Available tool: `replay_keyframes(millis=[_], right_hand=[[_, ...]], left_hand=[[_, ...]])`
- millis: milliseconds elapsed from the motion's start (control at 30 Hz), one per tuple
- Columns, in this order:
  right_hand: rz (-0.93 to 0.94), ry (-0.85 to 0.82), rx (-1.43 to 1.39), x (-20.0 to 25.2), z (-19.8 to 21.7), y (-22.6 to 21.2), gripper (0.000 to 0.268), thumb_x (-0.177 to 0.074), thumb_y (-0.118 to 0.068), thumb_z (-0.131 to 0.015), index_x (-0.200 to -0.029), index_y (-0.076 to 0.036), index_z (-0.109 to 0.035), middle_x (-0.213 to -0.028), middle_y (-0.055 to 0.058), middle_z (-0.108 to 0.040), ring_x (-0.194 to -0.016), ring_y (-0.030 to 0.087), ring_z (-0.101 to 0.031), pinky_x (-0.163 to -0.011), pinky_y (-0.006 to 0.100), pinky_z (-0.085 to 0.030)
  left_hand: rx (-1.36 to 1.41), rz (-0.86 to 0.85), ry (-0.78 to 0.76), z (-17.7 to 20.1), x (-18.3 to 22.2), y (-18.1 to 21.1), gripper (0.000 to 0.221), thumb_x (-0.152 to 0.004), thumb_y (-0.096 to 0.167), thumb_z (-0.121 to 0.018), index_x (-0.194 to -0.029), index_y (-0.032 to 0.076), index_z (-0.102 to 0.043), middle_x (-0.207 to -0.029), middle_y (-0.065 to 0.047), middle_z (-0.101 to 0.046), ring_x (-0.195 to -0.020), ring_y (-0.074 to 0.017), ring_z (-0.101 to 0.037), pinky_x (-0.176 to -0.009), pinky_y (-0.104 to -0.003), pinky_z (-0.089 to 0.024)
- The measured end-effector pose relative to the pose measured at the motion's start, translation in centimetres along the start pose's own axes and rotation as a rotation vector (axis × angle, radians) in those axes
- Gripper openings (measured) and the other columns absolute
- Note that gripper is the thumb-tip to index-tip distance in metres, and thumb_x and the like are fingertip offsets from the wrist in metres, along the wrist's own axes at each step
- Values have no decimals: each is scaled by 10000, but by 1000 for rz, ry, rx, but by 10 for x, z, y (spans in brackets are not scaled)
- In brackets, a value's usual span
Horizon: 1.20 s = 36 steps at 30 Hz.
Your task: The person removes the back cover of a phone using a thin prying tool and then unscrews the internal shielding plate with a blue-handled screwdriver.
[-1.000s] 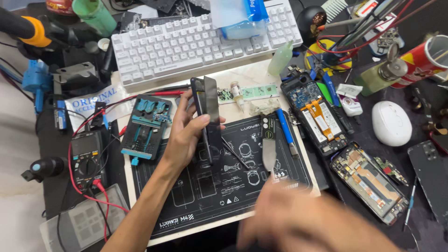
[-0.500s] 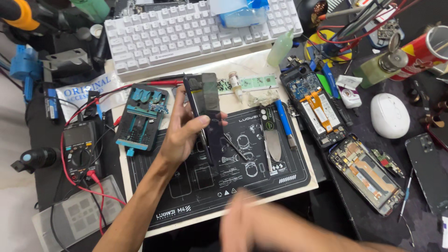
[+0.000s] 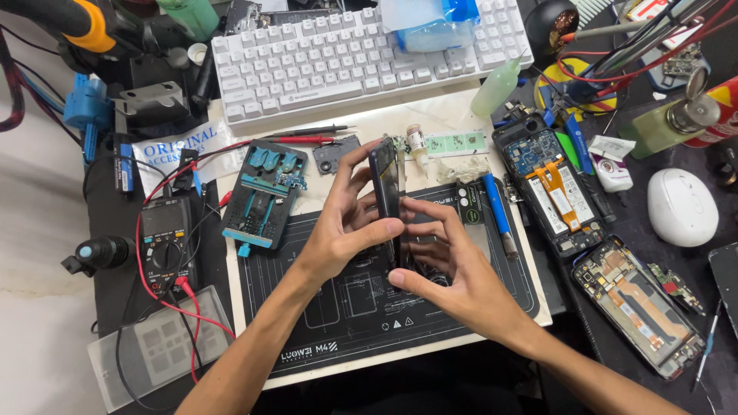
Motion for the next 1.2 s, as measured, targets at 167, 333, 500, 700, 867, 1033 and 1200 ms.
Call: replay_keyframes(millis=[167,333,500,700,867,1033,1200], right_hand=[[-38,-20,-24,-2,6,0,830,-829,-216,-791,-1524,-144,-343,-1312,165,-619,-1217,270,-677,-1069,436,-525],[-35,-19,-83,-3,10,4,827,-815,-165,-794,-1509,-132,-345,-1272,162,-641,-1181,259,-691,-1039,424,-563],[-18,-13,-103,-3,11,11,805,-819,-112,-787,-1500,-117,-357,-1243,163,-650,-1124,232,-689,-1018,403,-574],[-57,-30,-123,-4,15,16,787,-810,-98,-780,-1481,-123,-370,-1229,154,-656,-1087,217,-703,-985,399,-595],[-103,-48,-178,-6,20,18,749,-801,-88,-764,-1441,-123,-377,-1175,156,-650,-1058,220,-705,-923,385,-604],[-106,-75,-202,-7,28,19,709,-813,-98,-738,-1412,-132,-360,-1124,168,-655,-985,214,-707,-849,368,-616],[-40,-124,-277,-8,41,28,680,-843,-111,-726,-1390,-142,-324,-1125,155,-670,-1013,152,-660,-868,279,-562]], left_hand=[[5,30,7,2,-1,0,938,-878,71,-794,-1624,128,-229,-1422,-201,-465,-1214,-293,-624,-1044,-422,-573],[-12,23,6,2,-2,-1,926,-886,88,-795,-1623,134,-236,-1449,-198,-470,-1330,-299,-585,-1104,-441,-556],[-20,3,-6,4,-2,-5,864,-909,81,-790,-1606,110,-281,-1497,-210,-465,-1416,-306,-529,-1178,-452,-507],[10,40,1,6,-2,-8,799,-897,59,-772,-1554,78,-318,-1470,-201,-481,-1370,-306,-548,-1169,-460,-504],[3,33,11,7,-3,-6,746,-908,92,-757,-1534,61,-351,-1454,-198,-523,-1308,-285,-584,-1140,-432,-507],[10,56,17,8,-2,2,722,-912,170,-745,-1523,53,-377,-1437,-200,-539,-1311,-272,-586,-1133,-423,-515],[69,75,27,10,-1,3,779,-894,203,-723,-1554,46,-340,-1422,-234,-549,-1327,-296,-577,-1138,-448,-506]])
Point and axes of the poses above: each hand's wrist, its own x-axis away from the middle knuckle, its own z-axis out of the back of the hand, y = z × x, the point moved 3 cm from there along -x, towards the middle knuckle
